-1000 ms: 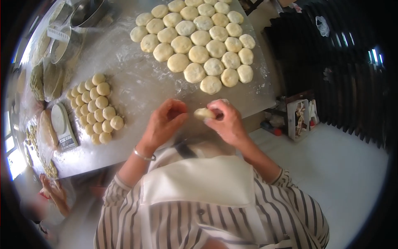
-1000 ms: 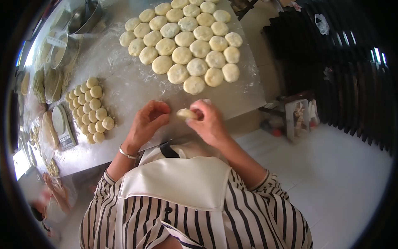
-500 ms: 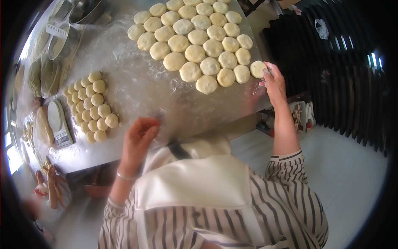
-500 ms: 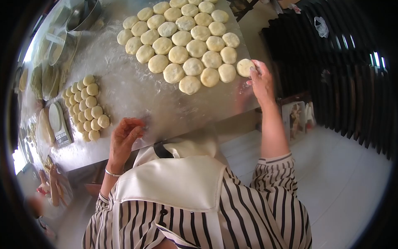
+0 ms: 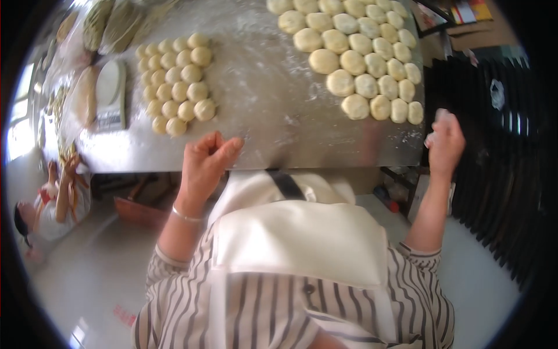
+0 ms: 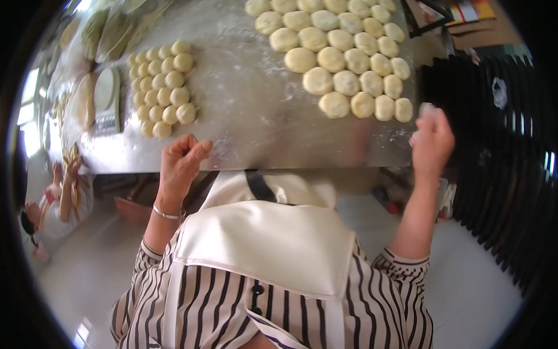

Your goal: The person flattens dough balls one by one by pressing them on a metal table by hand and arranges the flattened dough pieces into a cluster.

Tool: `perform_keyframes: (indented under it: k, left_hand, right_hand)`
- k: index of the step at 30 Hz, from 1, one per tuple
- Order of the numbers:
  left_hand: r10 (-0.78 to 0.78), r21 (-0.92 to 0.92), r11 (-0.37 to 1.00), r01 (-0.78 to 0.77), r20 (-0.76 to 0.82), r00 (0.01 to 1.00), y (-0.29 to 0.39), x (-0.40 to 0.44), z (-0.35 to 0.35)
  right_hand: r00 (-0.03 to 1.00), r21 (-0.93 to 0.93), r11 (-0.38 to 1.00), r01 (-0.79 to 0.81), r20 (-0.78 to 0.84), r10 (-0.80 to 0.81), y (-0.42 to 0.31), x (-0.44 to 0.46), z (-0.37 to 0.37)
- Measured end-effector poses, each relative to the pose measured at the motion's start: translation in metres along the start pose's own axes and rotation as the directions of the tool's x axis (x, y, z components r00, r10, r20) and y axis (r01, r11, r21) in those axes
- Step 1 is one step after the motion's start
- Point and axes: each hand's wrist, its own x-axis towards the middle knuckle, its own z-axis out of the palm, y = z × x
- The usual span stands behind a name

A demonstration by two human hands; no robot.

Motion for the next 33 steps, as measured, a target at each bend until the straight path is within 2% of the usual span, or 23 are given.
perform_keyframes:
  k: [1, 3, 4, 5, 6, 7, 8, 9, 12, 13, 14, 15, 16, 18, 20, 21, 22, 23, 24, 25, 27, 30, 33]
  left_hand:
    - [0.096, -0.059, 0.993, -0.099, -0.055, 0.994, -0.002, 0.002, -0.001]
    - [0.030, -0.148, 0.989, -0.024, 0.034, 0.999, 0.020, 0.005, -0.022]
    - [0.259, -0.126, 0.958, -0.258, -0.007, 0.966, 0.030, 0.009, -0.014]
    - [0.475, -0.093, 0.874, -0.477, -0.039, 0.879, 0.042, 0.014, 0.004]
    - [0.538, -0.128, 0.835, -0.535, -0.020, 0.843, 0.059, 0.017, 0.019]
    - [0.665, -0.015, 0.747, -0.665, 0.037, 0.746, 0.064, 0.023, 0.035]
    - [0.773, 0.079, 0.622, -0.779, 0.092, 0.627, 0.069, 0.029, 0.052]
    - [0.867, 0.287, 0.362, -0.887, 0.245, 0.434, 0.061, 0.041, 0.065]
    - [0.856, 0.647, 0.146, -0.748, 0.296, 0.423, 0.049, 0.086, 0.059]
    - [0.831, 0.561, 0.352, -0.749, 0.181, 0.526, 0.048, 0.089, 0.042]
    - [0.870, 0.488, 0.403, -0.775, 0.060, 0.490, 0.050, 0.085, 0.027]
    - [0.886, 0.408, 0.442, -0.799, -0.062, 0.459, 0.057, 0.079, 0.012]
    - [0.887, 0.325, 0.462, -0.825, -0.182, 0.424, 0.061, 0.075, 0.002]
    - [0.692, 0.046, 0.722, -0.691, -0.037, 0.721, 0.054, 0.044, 0.036]
    - [0.730, 0.118, 0.663, -0.739, 0.113, 0.674, 0.046, 0.033, 0.055]
    - [0.682, -0.171, 0.729, -0.662, 0.104, 0.724, 0.046, 0.032, 0.031]
    - [0.662, -0.012, 0.747, -0.664, 0.099, 0.743, 0.036, 0.030, 0.002]
    - [0.645, 0.147, 0.744, -0.652, 0.096, 0.758, 0.025, 0.029, -0.031]
    - [0.629, 0.302, 0.721, -0.623, 0.090, 0.772, 0.017, 0.027, -0.051]
    - [0.493, 0.304, 0.805, -0.509, 0.132, 0.860, 0.016, 0.014, -0.059]
    - [0.203, 0.328, 0.906, -0.266, 0.213, 0.956, 0.022, -0.020, -0.063]
    - [0.096, 0.347, 0.890, -0.295, 0.490, 0.866, 0.005, -0.039, -0.054]
    - [0.088, 0.274, 0.921, -0.277, 0.547, 0.832, -0.002, -0.045, -0.049]
  right_hand:
    - [0.981, 0.285, 0.958, 0.043, 0.171, -0.095, -0.004, -0.001, -0.003]
    - [0.935, 0.508, 0.861, -0.019, 0.314, -0.165, -0.022, -0.003, 0.007]
    - [0.924, 0.548, 0.835, -0.040, 0.338, -0.178, -0.043, -0.014, 0.034]
    - [0.913, 0.586, 0.808, -0.063, 0.362, -0.191, -0.063, -0.025, 0.062]
    - [0.879, 0.694, 0.716, -0.075, 0.384, -0.281, -0.084, -0.039, 0.096]
    - [0.827, 0.751, 0.546, -0.372, 0.536, -0.172, -0.098, -0.047, 0.119]
    - [0.720, 0.709, 0.316, -0.630, 0.686, -0.104, -0.110, -0.057, 0.137]
    - [0.692, 0.691, 0.325, -0.646, 0.709, -0.134, -0.127, -0.072, 0.149]
    - [0.605, 0.652, 0.327, -0.685, 0.758, -0.244, -0.173, -0.092, 0.152]
    - [0.582, 0.659, 0.310, -0.685, 0.751, -0.311, -0.174, -0.083, 0.140]
    - [0.550, 0.653, 0.294, -0.698, 0.752, -0.364, -0.169, -0.076, 0.128]
    - [0.536, 0.724, 0.300, -0.621, 0.672, -0.511, -0.162, -0.070, 0.118]
    - [0.528, 0.712, 0.332, -0.618, 0.690, -0.496, -0.160, -0.075, 0.126]
    - [0.513, 0.681, 0.403, -0.612, 0.729, -0.453, -0.149, -0.094, 0.144]
    - [0.498, 0.656, 0.474, -0.587, 0.755, -0.426, -0.142, -0.106, 0.164]
    - [0.487, 0.631, 0.605, -0.486, 0.770, -0.413, -0.139, -0.106, 0.163]
    - [0.474, 0.589, 0.719, -0.370, 0.785, -0.399, -0.135, -0.105, 0.162]
    - [0.465, 0.487, 0.865, -0.123, 0.798, -0.384, -0.126, -0.095, 0.147]
    - [0.459, 0.341, 0.930, 0.137, 0.810, -0.365, -0.120, -0.092, 0.137]
    - [0.375, 0.150, 0.982, 0.114, 0.909, -0.183, -0.119, -0.097, 0.136]
    - [0.204, -0.234, 0.963, 0.132, 0.957, 0.204, -0.123, -0.105, 0.138]
    - [0.024, -0.178, 0.879, 0.442, 0.982, 0.187, -0.105, -0.123, 0.163]
    - [0.052, -0.223, 0.962, 0.161, 0.975, 0.217, -0.104, -0.134, 0.170]
